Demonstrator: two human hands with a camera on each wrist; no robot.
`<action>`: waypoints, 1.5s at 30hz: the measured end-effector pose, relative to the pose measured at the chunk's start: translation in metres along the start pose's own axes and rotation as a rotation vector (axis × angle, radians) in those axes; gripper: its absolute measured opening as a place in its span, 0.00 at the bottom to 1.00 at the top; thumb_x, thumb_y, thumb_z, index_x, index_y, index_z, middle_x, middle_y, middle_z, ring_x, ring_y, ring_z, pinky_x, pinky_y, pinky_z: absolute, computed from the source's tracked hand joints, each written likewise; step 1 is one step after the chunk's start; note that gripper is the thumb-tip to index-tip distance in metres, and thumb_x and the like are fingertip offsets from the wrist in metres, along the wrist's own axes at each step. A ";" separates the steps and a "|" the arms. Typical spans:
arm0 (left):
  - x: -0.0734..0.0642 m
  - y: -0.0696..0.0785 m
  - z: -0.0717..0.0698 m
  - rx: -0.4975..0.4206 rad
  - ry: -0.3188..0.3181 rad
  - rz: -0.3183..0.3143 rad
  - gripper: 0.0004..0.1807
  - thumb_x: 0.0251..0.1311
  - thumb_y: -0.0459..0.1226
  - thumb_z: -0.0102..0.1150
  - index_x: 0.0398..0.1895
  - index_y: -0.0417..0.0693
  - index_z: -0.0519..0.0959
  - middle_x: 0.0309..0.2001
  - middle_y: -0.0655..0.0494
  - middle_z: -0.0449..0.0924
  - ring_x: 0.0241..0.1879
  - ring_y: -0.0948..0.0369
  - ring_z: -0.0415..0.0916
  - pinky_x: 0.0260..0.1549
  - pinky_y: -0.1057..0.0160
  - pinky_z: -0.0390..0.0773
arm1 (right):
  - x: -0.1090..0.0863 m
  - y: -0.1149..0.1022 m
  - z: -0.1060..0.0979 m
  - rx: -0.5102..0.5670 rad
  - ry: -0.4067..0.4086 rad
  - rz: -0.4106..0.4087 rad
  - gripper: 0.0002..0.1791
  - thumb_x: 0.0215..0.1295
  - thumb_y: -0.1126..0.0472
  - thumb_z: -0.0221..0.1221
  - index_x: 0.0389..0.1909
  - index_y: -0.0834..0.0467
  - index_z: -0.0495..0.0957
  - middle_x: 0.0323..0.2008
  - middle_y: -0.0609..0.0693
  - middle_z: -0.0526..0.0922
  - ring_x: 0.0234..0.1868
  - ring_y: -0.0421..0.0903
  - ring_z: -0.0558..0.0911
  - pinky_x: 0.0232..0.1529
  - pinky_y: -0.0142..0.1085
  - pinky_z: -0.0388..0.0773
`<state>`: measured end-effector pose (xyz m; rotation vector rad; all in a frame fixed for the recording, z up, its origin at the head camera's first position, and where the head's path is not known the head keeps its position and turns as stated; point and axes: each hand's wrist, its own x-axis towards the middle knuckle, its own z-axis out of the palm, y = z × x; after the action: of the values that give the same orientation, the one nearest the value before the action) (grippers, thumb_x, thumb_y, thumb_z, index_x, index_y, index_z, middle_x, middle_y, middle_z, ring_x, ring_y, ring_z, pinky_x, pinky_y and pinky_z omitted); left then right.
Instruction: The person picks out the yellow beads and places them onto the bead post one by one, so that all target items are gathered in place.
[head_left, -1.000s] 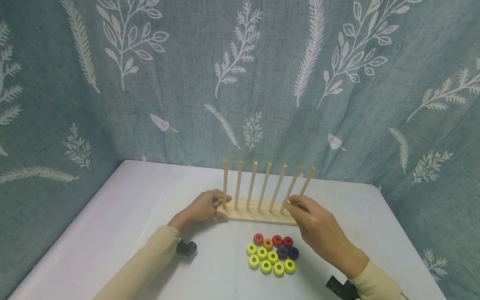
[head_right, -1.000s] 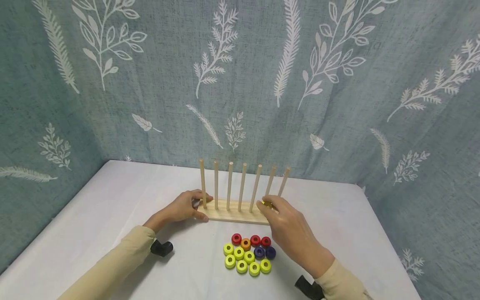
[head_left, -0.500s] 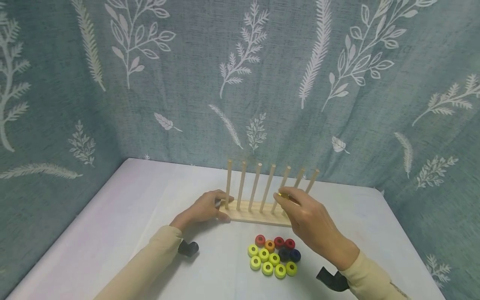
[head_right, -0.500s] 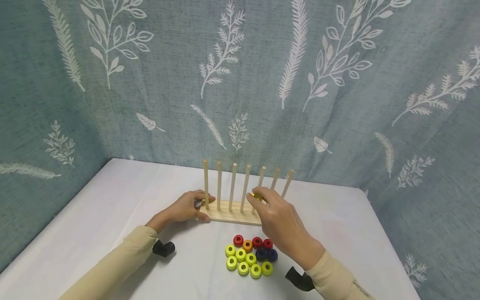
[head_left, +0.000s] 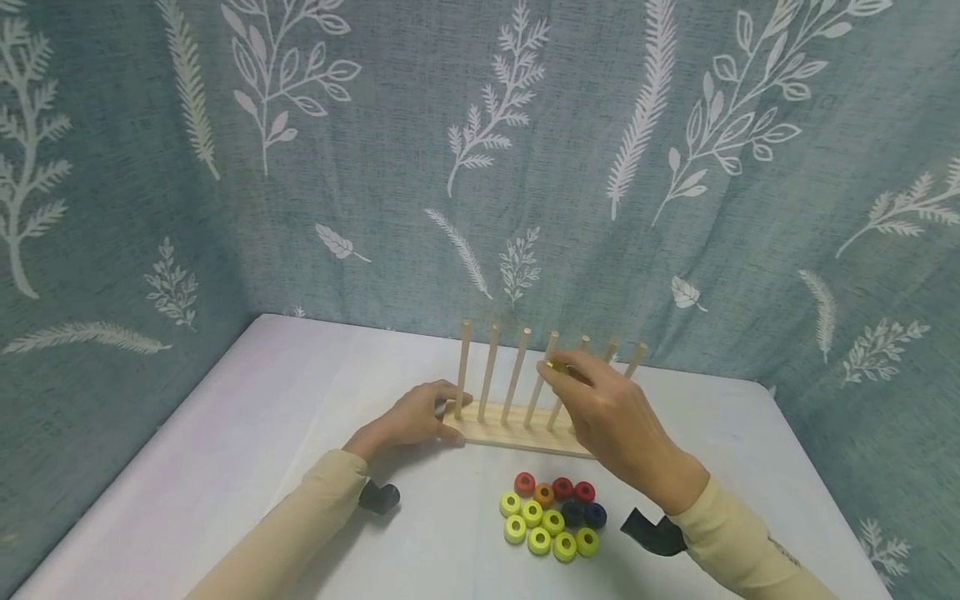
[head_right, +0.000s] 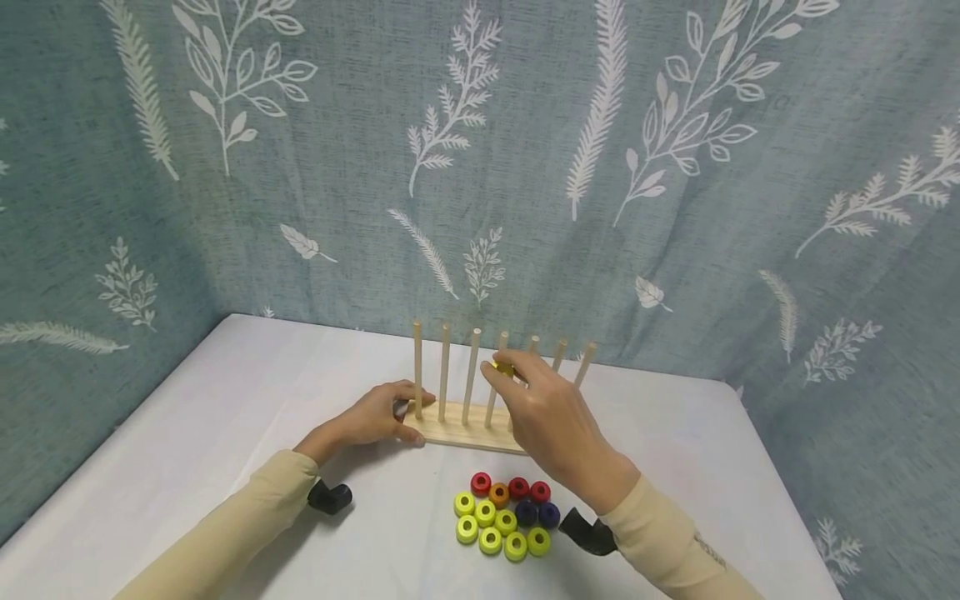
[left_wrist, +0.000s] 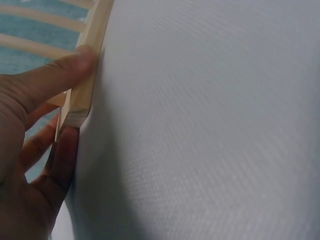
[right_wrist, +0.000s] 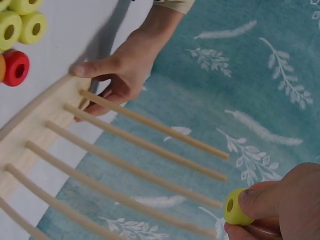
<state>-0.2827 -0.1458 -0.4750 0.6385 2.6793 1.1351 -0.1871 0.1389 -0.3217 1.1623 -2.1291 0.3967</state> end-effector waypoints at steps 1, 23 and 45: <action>0.000 0.000 0.000 0.000 0.000 0.002 0.35 0.40 0.41 0.83 0.58 0.54 0.82 0.59 0.55 0.78 0.65 0.49 0.69 0.67 0.44 0.63 | 0.002 0.000 0.000 -0.002 -0.002 -0.002 0.26 0.49 0.85 0.65 0.50 0.64 0.82 0.47 0.60 0.81 0.43 0.53 0.84 0.36 0.41 0.85; -0.002 0.006 0.000 -0.036 -0.017 0.062 0.36 0.41 0.42 0.82 0.58 0.49 0.81 0.58 0.54 0.79 0.63 0.48 0.70 0.65 0.42 0.64 | 0.045 0.003 0.019 -0.012 0.020 -0.074 0.22 0.56 0.81 0.64 0.52 0.66 0.81 0.46 0.61 0.81 0.43 0.53 0.84 0.38 0.40 0.85; -0.005 -0.001 -0.004 -0.006 -0.008 0.095 0.35 0.42 0.43 0.81 0.58 0.50 0.81 0.58 0.55 0.79 0.63 0.50 0.71 0.64 0.43 0.67 | 0.071 0.010 0.042 -0.045 -0.017 -0.104 0.18 0.59 0.80 0.62 0.50 0.67 0.82 0.47 0.62 0.82 0.42 0.53 0.83 0.37 0.38 0.84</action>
<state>-0.2795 -0.1514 -0.4730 0.7756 2.6636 1.1613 -0.2402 0.0770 -0.3035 1.2480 -2.0712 0.2913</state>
